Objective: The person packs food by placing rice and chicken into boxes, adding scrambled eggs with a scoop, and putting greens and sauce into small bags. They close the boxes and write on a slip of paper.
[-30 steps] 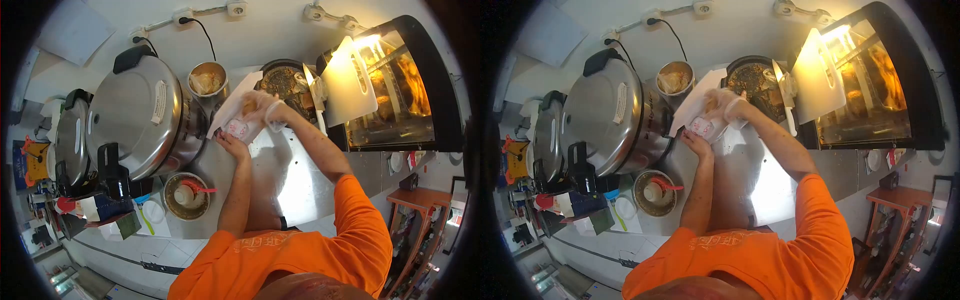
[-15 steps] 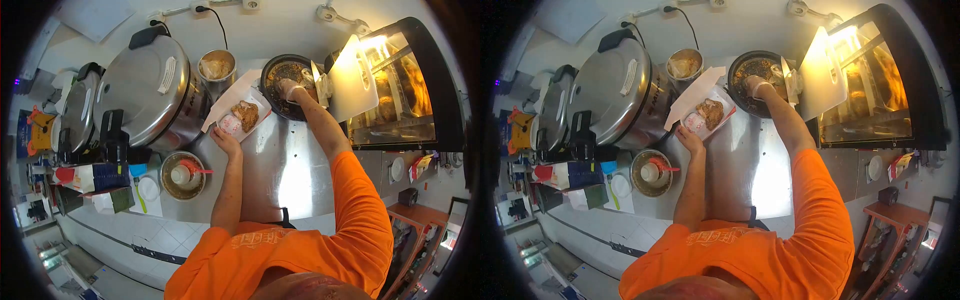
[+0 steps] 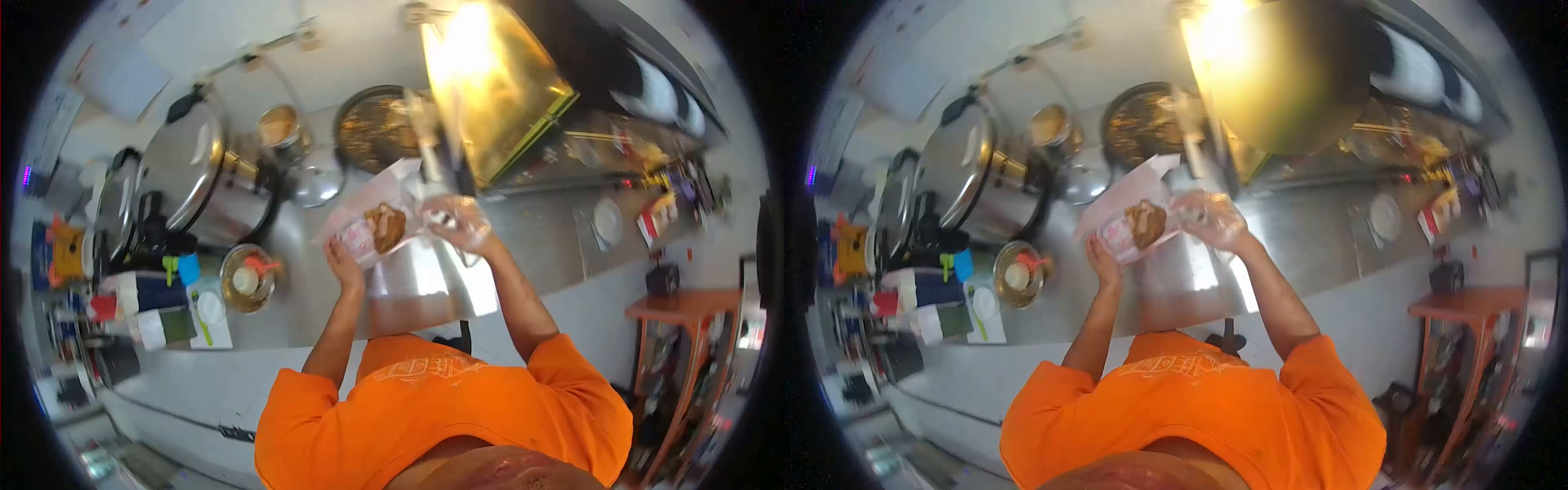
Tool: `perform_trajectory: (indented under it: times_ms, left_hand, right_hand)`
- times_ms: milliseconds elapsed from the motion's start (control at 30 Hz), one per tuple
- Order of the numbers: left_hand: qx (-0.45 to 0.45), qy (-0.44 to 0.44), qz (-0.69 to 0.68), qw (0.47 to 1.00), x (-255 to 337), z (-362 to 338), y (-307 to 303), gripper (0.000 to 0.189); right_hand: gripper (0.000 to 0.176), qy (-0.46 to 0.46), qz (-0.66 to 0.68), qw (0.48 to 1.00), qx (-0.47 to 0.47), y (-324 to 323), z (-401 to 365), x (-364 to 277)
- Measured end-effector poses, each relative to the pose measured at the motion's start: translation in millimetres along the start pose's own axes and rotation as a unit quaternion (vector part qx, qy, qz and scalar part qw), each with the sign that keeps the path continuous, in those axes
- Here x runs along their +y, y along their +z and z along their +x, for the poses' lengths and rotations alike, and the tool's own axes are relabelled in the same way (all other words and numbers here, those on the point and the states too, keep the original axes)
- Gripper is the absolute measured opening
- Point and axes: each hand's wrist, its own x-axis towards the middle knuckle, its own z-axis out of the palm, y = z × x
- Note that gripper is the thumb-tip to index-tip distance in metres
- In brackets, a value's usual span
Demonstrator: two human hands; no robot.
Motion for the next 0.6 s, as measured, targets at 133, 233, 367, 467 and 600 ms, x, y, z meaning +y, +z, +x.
perform_trajectory:
  times_ms: [133, 233, 367, 467, 600]
  left_hand:
    - [-0.081, -0.201, -0.072, 0.974, 0, -142, 43, 0.037]
    - [-0.183, -0.289, -0.086, 0.936, -33, -229, 94, 0.038]
    - [-0.299, -0.348, -0.124, 0.88, -96, -327, 198, 0.037]
    - [-0.353, -0.338, -0.137, 0.862, -83, -409, 310, 0.037]
    - [-0.323, -0.33, -0.093, 0.882, -133, -506, 458, 0.034]
  right_hand:
    - [0.03, 0.097, -0.038, 0.991, 0.088, -48, -217, 52]
    - [0.036, 0.235, 0.01, 0.968, 0.092, -84, -380, 93]
    - [0.039, 0.338, -0.054, 0.929, 0.143, -140, -525, 113]
    - [0.04, 0.341, -0.016, 0.913, 0.225, -187, -576, 137]
    - [0.043, 0.323, 0.012, 0.882, 0.344, -268, -603, 165]
